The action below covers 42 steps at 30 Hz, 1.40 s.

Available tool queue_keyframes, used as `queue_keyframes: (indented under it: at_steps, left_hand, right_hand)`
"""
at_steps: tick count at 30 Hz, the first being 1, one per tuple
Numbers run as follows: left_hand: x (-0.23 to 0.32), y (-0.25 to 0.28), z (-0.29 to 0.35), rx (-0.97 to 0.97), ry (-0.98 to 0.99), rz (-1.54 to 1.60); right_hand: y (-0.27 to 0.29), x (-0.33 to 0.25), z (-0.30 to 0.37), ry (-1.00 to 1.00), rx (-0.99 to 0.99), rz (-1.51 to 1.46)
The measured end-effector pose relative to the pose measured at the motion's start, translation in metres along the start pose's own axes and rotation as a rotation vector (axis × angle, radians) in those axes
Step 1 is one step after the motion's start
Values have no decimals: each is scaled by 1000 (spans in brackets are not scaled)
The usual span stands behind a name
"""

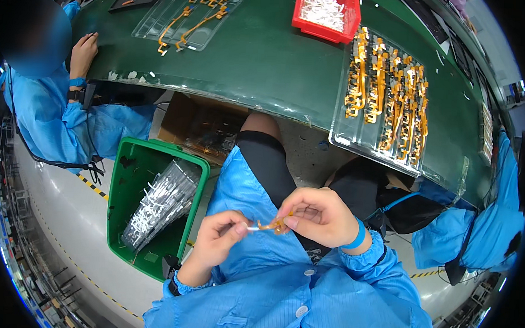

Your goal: The recorder is assembling small electronic components or connectors at a factory workbench.

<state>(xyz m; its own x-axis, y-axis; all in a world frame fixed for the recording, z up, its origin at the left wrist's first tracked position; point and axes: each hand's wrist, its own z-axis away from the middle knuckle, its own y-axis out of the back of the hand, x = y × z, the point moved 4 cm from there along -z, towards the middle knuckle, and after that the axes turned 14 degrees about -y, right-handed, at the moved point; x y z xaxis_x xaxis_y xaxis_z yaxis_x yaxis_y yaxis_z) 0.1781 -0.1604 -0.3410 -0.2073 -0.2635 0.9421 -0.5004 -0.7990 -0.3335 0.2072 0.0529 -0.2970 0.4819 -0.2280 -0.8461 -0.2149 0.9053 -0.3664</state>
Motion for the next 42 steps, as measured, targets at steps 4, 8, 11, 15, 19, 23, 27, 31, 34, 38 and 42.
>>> queue_keyframes:
  at_steps: [4,8,11,15,19,23,27,31,34,38,42]
  left_hand:
    - [16,-23,-17,-236,77,-108]
    - [20,-35,-32,-295,153,-151]
    - [19,-39,-40,-314,139,-207]
    - [23,-45,-46,-319,104,-293]
    - [22,-48,-50,-363,128,-363]
    - [37,-57,-40,5,-619,-956]
    - [35,-74,-27,-111,-728,-966]
    - [30,-71,-29,-99,-726,-1014]
    - [35,-70,-30,-90,-658,-994]
    - [40,-55,-29,-104,-644,-1019]
    - [44,27,-5,374,-340,-1193]
  right_hand:
    - [14,18,10,-43,-162,-169]
    - [18,23,11,-49,-120,-150]
    - [26,22,12,64,-120,-37]
    - [22,15,14,-2,-151,150]
    - [23,16,15,2,-137,173]
    - [19,10,17,79,49,217]
    - [10,6,12,222,245,439]
    - [7,5,9,335,304,618]
    - [5,6,8,394,316,689]
    - [1,5,5,337,243,620]
    - [7,4,9,220,216,423]
